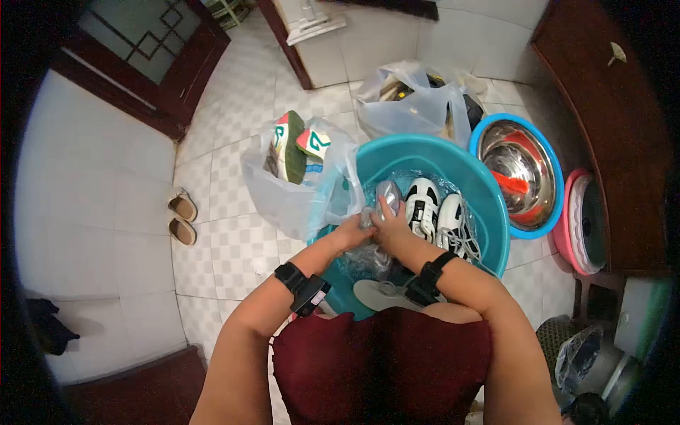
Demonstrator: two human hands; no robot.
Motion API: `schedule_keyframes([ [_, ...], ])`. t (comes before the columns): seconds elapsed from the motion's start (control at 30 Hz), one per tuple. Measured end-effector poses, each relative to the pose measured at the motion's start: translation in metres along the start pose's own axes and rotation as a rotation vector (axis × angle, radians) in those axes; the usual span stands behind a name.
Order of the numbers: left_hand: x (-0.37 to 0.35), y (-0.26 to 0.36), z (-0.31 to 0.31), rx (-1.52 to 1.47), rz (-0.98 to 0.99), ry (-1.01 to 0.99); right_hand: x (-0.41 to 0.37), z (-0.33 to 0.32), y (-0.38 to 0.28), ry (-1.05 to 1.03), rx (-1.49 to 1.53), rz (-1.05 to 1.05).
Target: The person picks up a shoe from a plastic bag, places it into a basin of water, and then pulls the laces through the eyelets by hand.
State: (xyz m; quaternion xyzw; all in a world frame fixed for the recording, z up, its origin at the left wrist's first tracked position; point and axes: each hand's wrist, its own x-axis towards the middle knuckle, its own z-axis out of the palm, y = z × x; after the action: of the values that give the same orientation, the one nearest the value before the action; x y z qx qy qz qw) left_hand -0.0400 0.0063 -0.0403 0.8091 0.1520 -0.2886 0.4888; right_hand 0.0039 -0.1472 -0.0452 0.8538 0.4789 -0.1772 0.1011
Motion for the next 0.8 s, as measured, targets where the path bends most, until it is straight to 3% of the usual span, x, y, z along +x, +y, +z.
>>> schedule_keyframes([
  [0.13,-0.023,0.014,-0.016,-0.085,0.106,-0.137,-0.005,-0.026,0.013,-0.099,0.084,-0.113],
  [0.27,-0.051,0.043,-0.041,-0.243,0.211,-0.199,0.011,-0.021,0.013,-0.033,0.167,0.056],
  [0.37,-0.058,0.042,-0.072,-0.136,0.343,0.048,0.006,-0.028,0.017,-0.052,0.227,0.02],
  [0.4,-0.06,0.04,-0.083,-0.305,0.376,0.08,0.004,-0.024,0.019,-0.019,0.249,0.005],
  [0.5,-0.065,0.034,-0.11,0.097,0.538,0.519,-0.002,-0.01,0.023,0.043,0.293,-0.034],
  [0.6,-0.065,-0.003,-0.128,0.95,0.637,0.71,-0.008,-0.016,0.022,0.034,0.295,-0.04],
  [0.7,-0.084,-0.016,-0.134,1.009,-0.005,0.192,-0.007,-0.018,0.021,0.024,0.299,-0.038],
  [0.8,-0.089,-0.088,-0.142,1.016,-0.152,0.242,-0.005,-0.018,0.02,0.018,0.285,-0.038],
])
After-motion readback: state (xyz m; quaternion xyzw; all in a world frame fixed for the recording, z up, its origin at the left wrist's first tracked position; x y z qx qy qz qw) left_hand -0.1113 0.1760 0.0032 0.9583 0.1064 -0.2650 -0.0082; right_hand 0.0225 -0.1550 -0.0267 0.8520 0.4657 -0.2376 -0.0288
